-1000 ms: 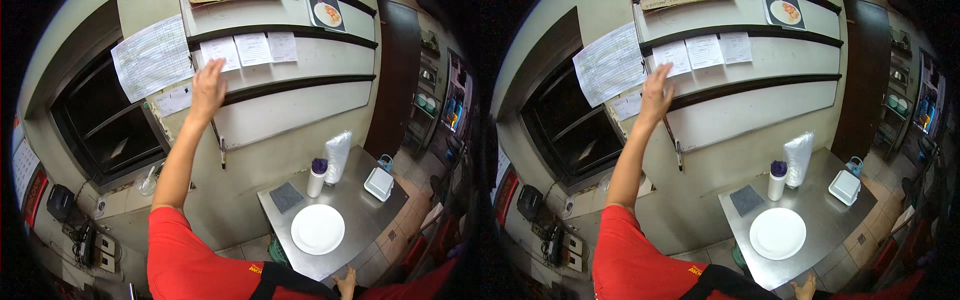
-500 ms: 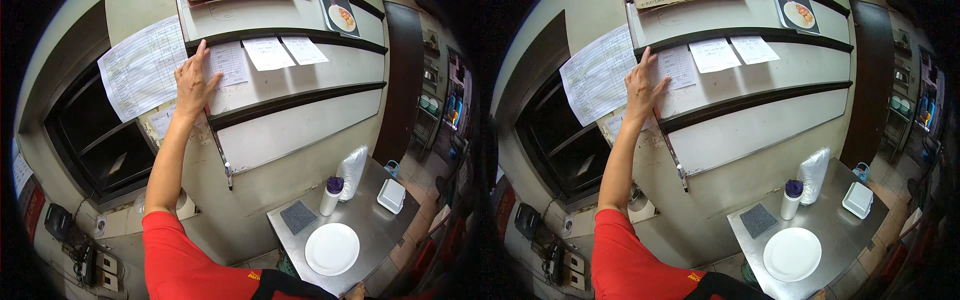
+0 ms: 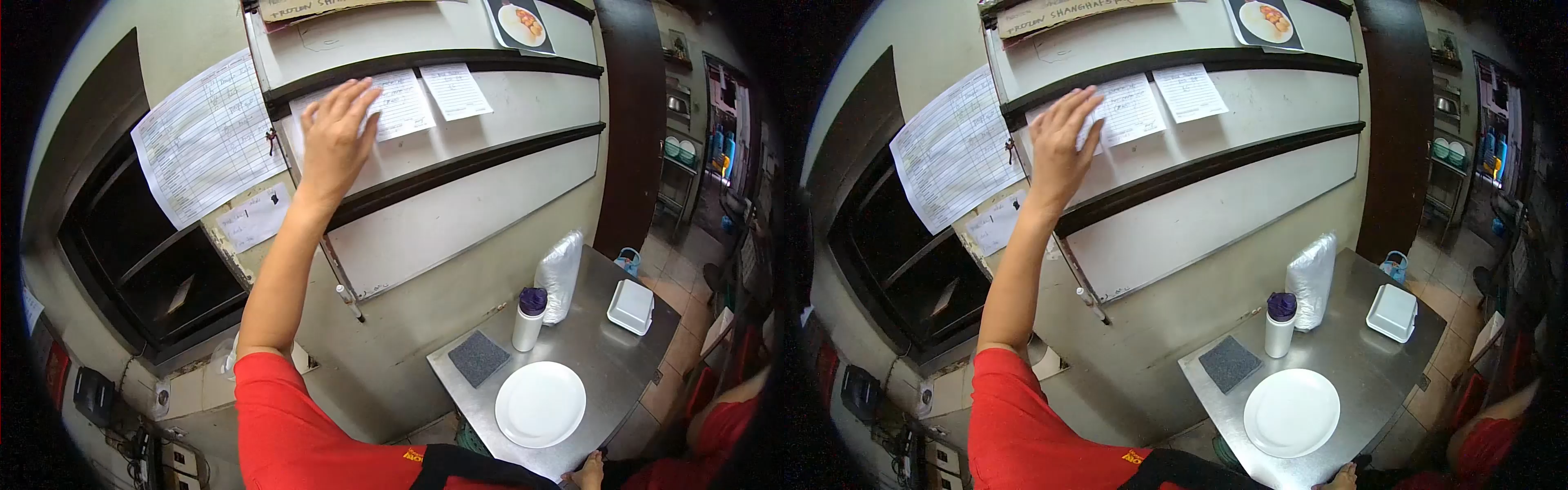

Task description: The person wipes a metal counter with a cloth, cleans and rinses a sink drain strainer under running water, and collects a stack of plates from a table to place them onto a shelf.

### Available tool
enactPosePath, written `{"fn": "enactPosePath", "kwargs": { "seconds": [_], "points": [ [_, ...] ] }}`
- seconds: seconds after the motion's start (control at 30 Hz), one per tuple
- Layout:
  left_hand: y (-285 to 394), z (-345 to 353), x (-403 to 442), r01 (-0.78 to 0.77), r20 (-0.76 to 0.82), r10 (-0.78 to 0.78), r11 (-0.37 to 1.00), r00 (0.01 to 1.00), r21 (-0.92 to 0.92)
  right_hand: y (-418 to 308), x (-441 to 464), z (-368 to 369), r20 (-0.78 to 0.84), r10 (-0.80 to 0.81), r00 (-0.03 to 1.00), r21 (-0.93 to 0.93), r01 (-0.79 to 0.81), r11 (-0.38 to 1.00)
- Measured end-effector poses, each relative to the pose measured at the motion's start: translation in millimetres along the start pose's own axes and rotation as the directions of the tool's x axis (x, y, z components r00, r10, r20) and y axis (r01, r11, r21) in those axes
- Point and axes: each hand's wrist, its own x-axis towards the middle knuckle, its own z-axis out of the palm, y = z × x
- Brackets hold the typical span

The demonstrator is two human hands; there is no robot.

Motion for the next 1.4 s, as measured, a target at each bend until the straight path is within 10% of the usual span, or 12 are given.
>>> {"fn": "enactPosePath", "kwargs": {
  "seconds": [0.43,0.8,0.97,1.13,1.27,1.37,1.4],
  "points": [
    [46,78,27,-0.092,0.047,0.103,0.976,0.994,-0.196,5,9,9,-0.027,-0.058,0.998,-0.127,0.054,0.990],
    [41,125,39,-0.034,0.220,0.011,0.994,0.976,0.104,-7,-5,1,-0.048,-0.055,0.997,-0.087,0.050,0.995],
    [69,101,38,0.039,0.131,-0.025,0.994,0.991,-0.105,-3,-9,3,-0.056,-0.142,0.988,-0.076,0.138,0.988],
    [150,10,12,-0.081,-0.168,-0.054,0.710,0.984,-0.700,-2,-10,11,-0.079,-0.090,0.993,-0.064,0.086,0.994],
    [200,-52,-35,-0.137,-0.297,-0.626,0.292,0.721,-0.947,-18,-34,-14,-0.017,-0.036,0.999,-0.040,0.035,0.999],
    [234,-85,-19,-0.172,-0.269,-0.710,0.207,0.651,-0.963,3,-24,-1,-0.063,-0.161,0.985,-0.015,0.160,0.987],
    [249,-101,-15,-0.480,-0.176,-0.751,-0.207,0.636,-0.853,5,-31,-5,-0.054,-0.175,0.983,0.041,0.177,0.983]
  ]
}}
